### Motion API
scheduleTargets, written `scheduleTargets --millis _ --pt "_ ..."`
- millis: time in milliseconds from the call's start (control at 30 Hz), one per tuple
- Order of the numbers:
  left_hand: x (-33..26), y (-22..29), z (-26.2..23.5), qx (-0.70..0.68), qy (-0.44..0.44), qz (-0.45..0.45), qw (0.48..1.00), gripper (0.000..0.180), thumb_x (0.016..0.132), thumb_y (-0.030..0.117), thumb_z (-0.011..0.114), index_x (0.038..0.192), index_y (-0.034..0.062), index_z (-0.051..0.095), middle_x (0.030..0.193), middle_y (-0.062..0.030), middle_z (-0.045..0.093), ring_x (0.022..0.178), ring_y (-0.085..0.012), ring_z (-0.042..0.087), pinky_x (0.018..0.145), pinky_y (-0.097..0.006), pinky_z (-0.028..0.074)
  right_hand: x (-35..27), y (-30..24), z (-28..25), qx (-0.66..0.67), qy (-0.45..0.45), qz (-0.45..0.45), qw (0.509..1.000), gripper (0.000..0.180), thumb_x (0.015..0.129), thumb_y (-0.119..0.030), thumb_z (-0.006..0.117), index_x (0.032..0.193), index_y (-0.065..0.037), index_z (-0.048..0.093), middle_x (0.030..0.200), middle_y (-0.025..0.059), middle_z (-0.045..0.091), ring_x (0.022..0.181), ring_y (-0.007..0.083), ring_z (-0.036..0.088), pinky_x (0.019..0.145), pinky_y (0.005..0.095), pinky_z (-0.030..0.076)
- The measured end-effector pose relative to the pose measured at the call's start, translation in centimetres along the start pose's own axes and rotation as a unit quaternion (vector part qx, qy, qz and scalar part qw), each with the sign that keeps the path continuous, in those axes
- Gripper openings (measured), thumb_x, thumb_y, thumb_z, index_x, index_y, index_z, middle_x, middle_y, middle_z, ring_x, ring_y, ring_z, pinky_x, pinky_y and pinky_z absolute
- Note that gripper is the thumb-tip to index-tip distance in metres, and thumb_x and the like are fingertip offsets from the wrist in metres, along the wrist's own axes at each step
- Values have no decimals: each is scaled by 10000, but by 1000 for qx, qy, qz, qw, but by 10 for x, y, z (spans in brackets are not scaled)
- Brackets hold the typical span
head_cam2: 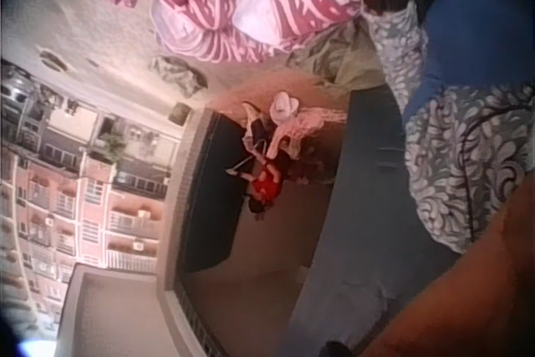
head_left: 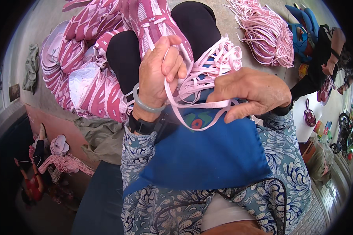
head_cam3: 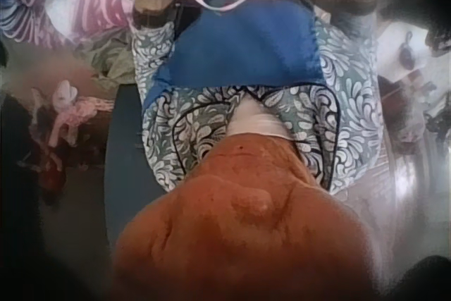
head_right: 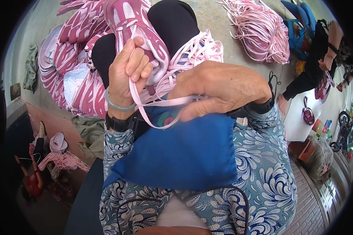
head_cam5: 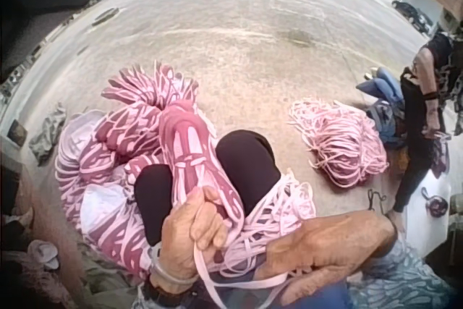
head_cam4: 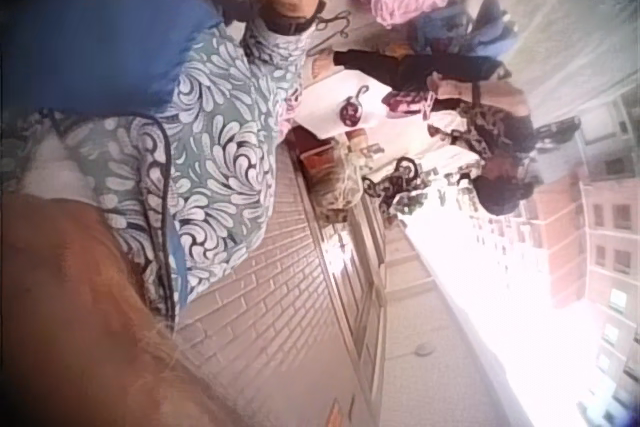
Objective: Threading pink shoelaces into pink athletic shoes.
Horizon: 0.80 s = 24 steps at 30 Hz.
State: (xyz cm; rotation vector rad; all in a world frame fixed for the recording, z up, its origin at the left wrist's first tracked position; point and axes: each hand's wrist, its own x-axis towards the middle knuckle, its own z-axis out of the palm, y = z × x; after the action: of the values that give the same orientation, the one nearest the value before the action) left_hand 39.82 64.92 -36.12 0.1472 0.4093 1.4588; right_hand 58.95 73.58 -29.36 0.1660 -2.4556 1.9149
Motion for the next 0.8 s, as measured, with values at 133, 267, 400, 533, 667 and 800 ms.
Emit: scheduleTargets --millis 133,267,400,533,667,800 --pt "-36 4 23 341 80 -19 936 368 1008 262 340 923 -23 557 458 30 377 374 -57 357 407 -199 369 13 18 -3 -42 361 216 906 274 905 -248 556 861 7 645 707 68 622 592 108 546 539 265 443" --pt "-43 -20 32 661 -79 67 743 313 978 174 359 853 -30 561 619 -67 532 493 -174 512 492 -295 427 37 43 20 110 296 205 927 324 916 -281 550 854 24 640 684 64 615 618 99 560 537 251 444" --pt "-38 -19 30 739 -167 47 651 247 954 164 410 837 5 558 620 -131 549 536 -267 558 525 -370 425 49 53 27 397 272 193 855 287 917 -247 561 935 28 639 640 -3 552 579 57 506 542 208 440" --pt "-33 25 27 602 91 34 792 300 965 255 454 883 -10 570 611 -86 524 514 -171 534 528 -312 436 52 52 20 448 257 157 841 233 920 -195 546 978 9 643 633 -42 497 582 25 462 566 166 418" --pt "11 48 -3 708 198 246 632 218 928 199 561 926 -17 589 733 -56 600 627 -121 569 596 -249 468 52 53 20 318 266 179 892 242 931 -206 518 964 -10 657 680 -30 514 622 29 461 570 187 400" --pt "29 55 -31 798 176 243 522 140 882 130 602 967 22 572 765 -69 607 673 -150 570 622 -290 474 51 54 23 306 275 182 893 248 939 -210 501 961 -16 655 656 -41 489 593 19 419 530 177 347"
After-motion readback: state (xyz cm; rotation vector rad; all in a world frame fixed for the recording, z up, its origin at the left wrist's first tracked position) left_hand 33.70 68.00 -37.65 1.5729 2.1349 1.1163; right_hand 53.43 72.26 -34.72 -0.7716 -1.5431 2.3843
